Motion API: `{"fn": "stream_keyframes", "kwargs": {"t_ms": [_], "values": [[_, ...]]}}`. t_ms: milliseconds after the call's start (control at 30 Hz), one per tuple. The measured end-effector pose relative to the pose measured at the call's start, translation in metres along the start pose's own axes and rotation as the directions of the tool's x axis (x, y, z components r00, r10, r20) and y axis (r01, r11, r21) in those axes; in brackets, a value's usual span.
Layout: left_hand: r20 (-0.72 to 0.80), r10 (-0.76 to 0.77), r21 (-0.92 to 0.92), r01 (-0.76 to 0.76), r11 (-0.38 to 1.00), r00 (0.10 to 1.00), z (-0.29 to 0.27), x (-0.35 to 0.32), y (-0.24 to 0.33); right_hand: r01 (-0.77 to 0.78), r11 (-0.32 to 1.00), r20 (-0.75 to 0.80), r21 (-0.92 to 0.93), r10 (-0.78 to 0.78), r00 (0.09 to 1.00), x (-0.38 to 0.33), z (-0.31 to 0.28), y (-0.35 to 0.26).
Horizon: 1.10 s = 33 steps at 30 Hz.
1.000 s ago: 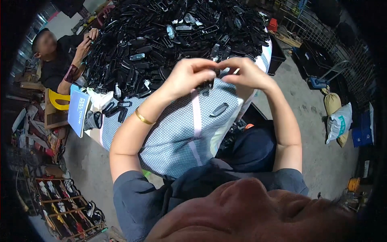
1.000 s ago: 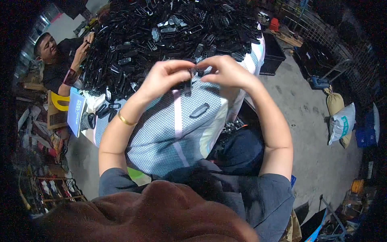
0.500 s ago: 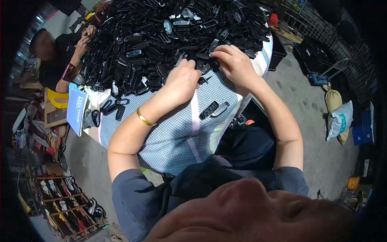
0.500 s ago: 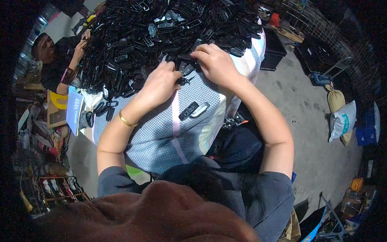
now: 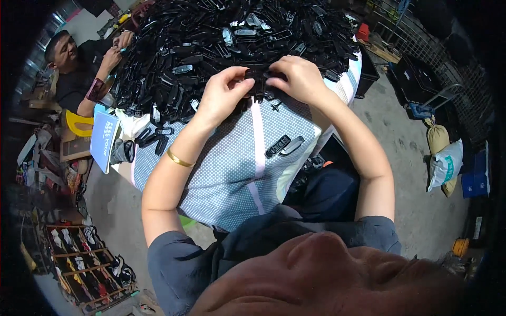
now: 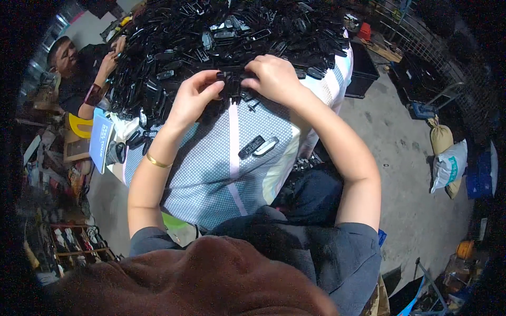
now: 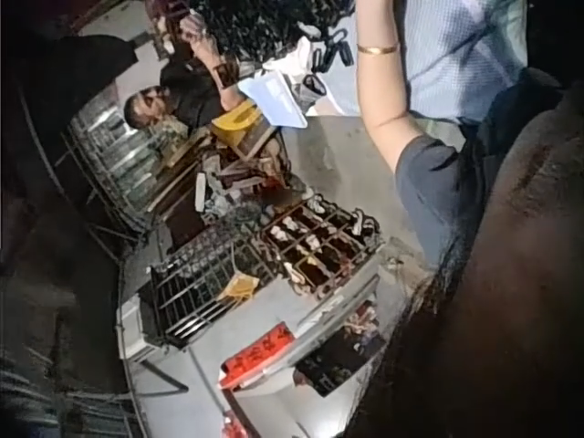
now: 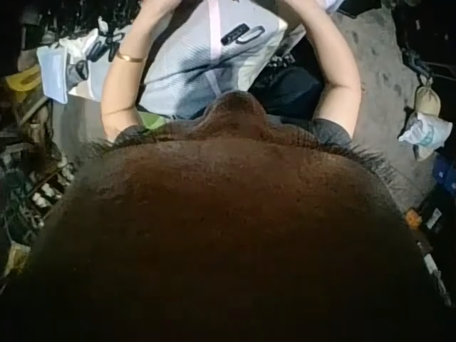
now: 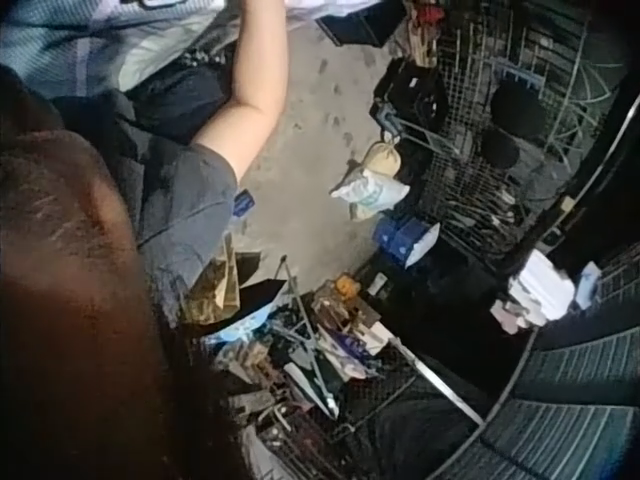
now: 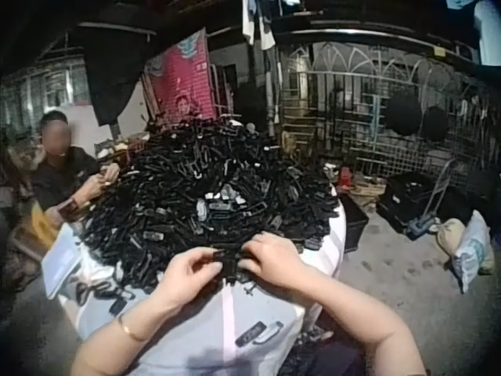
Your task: Sorting and inspecting a large quantity of small black plastic components on a workbench.
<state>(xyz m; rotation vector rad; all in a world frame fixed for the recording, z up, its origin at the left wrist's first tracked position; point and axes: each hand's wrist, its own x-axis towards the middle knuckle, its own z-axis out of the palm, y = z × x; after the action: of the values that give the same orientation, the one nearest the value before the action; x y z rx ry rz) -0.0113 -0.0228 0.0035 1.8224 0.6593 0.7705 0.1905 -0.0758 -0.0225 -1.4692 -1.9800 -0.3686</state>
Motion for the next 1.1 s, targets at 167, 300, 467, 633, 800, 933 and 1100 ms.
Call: {"fn": "stream_keyframes", "kwargs": {"t_ms": [167, 300, 467, 633, 800, 933, 1100], "values": [[-0.043, -0.099, -0.196, 0.089, 0.977, 0.994, 0.005, 0.001, -0.019, -0.059, 0.997, 0.26, -0.051, 0.07, 0.963, 0.011, -0.001, -0.004], [-0.057, -0.107, -0.196, 0.094, 0.976, 0.993, 0.009, 0.0, -0.021, -0.071, 0.997, 0.061, 0.006, 0.07, 0.996, 0.022, 0.001, -0.006], [-0.014, -0.067, -0.138, 0.065, 0.988, 0.998, 0.013, -0.001, -0.028, 0.061, 0.99, 0.067, -0.128, -0.053, 0.996, 0.038, 0.021, -0.001], [-0.022, -0.073, -0.151, 0.069, 0.986, 0.997, 0.013, -0.003, -0.027, 0.083, 0.984, 0.121, -0.159, -0.064, 0.991, 0.047, 0.024, -0.004], [-0.031, -0.092, -0.308, 0.078, 0.948, 0.995, 0.01, -0.002, -0.031, 0.128, 0.983, 0.046, -0.135, -0.122, 0.991, 0.047, 0.017, -0.005], [-0.051, -0.143, -0.431, 0.107, 0.896, 0.988, 0.008, 0.0, -0.032, 0.11, 0.993, -0.02, 0.04, -0.109, 0.994, 0.035, 0.005, 0.0], [-0.041, -0.11, -0.426, 0.083, 0.901, 0.993, 0.006, -0.002, -0.035, 0.101, 0.994, -0.021, 0.052, -0.1, 0.995, 0.013, 0.005, -0.006]]}}
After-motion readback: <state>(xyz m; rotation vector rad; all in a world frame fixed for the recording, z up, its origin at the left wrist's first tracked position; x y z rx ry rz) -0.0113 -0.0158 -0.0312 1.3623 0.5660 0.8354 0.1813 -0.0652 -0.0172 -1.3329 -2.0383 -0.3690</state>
